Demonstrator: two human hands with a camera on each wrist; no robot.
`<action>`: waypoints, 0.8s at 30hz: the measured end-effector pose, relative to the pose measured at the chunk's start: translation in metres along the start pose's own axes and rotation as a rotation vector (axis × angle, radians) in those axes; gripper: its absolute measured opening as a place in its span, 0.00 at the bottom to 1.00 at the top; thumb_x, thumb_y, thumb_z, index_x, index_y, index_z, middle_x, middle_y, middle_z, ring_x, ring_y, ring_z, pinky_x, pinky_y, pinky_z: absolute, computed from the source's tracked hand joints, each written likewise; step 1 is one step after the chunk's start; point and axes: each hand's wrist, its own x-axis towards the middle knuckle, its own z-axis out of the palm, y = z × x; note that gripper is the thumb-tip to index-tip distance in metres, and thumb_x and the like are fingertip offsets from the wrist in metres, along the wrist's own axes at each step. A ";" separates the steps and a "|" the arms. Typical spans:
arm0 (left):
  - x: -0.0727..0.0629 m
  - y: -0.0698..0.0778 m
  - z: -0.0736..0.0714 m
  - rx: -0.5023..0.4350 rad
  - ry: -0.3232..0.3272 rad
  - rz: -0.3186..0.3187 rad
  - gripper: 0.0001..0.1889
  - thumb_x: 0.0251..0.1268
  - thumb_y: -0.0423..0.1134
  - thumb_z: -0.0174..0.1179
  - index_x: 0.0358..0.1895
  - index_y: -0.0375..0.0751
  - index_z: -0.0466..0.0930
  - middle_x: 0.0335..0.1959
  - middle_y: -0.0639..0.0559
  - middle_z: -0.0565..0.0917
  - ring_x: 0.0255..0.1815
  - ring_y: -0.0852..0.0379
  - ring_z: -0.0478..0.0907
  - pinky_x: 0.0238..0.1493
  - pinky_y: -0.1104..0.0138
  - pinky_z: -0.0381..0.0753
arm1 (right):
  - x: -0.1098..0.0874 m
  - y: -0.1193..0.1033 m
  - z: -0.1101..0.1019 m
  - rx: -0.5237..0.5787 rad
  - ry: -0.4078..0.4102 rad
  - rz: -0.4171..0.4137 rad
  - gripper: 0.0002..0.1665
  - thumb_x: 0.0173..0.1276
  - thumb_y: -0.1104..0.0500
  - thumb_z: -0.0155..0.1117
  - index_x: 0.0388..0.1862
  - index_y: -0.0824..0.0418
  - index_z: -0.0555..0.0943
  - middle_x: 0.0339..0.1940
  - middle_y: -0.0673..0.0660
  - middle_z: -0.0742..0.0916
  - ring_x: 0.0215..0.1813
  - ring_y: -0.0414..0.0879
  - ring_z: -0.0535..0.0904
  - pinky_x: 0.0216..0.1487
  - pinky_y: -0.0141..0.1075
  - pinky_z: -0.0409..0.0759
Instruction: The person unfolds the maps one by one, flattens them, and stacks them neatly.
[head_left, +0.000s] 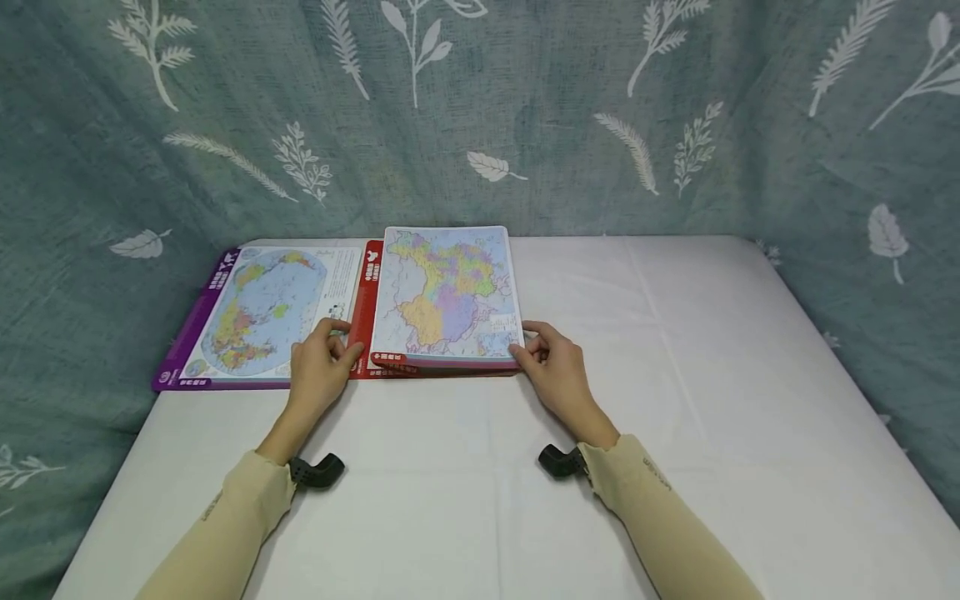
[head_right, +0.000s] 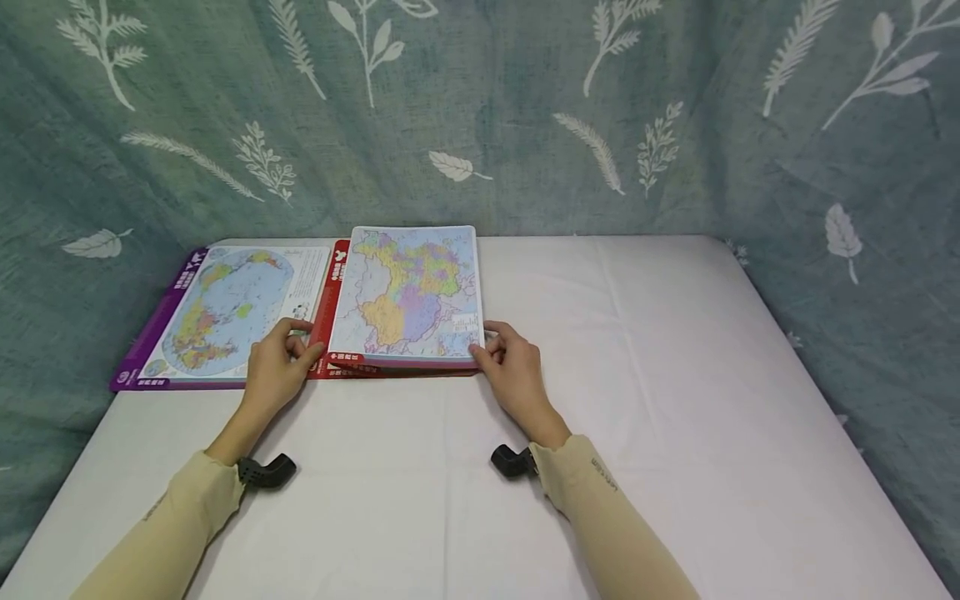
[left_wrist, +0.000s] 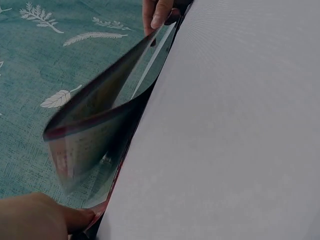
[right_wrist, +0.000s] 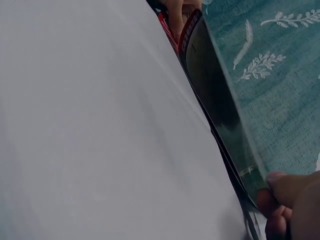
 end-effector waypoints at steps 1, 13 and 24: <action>0.001 0.000 0.000 0.002 0.002 0.002 0.17 0.69 0.33 0.71 0.55 0.30 0.79 0.15 0.49 0.75 0.21 0.51 0.66 0.44 0.57 0.56 | 0.000 0.001 -0.001 0.009 0.015 -0.006 0.22 0.72 0.59 0.73 0.63 0.64 0.83 0.26 0.53 0.88 0.27 0.41 0.76 0.33 0.30 0.71; 0.002 -0.001 -0.002 0.016 0.001 -0.010 0.17 0.68 0.34 0.71 0.55 0.30 0.80 0.15 0.50 0.75 0.22 0.51 0.67 0.43 0.57 0.56 | 0.000 0.008 -0.012 0.019 0.046 0.021 0.20 0.74 0.57 0.72 0.62 0.61 0.84 0.28 0.53 0.88 0.29 0.44 0.78 0.32 0.30 0.72; -0.001 0.000 -0.001 0.030 -0.005 -0.031 0.18 0.68 0.34 0.71 0.55 0.31 0.80 0.15 0.50 0.75 0.22 0.51 0.67 0.43 0.57 0.57 | -0.003 0.021 -0.026 -0.014 0.067 0.013 0.19 0.75 0.58 0.71 0.62 0.61 0.84 0.28 0.53 0.88 0.29 0.44 0.79 0.33 0.29 0.73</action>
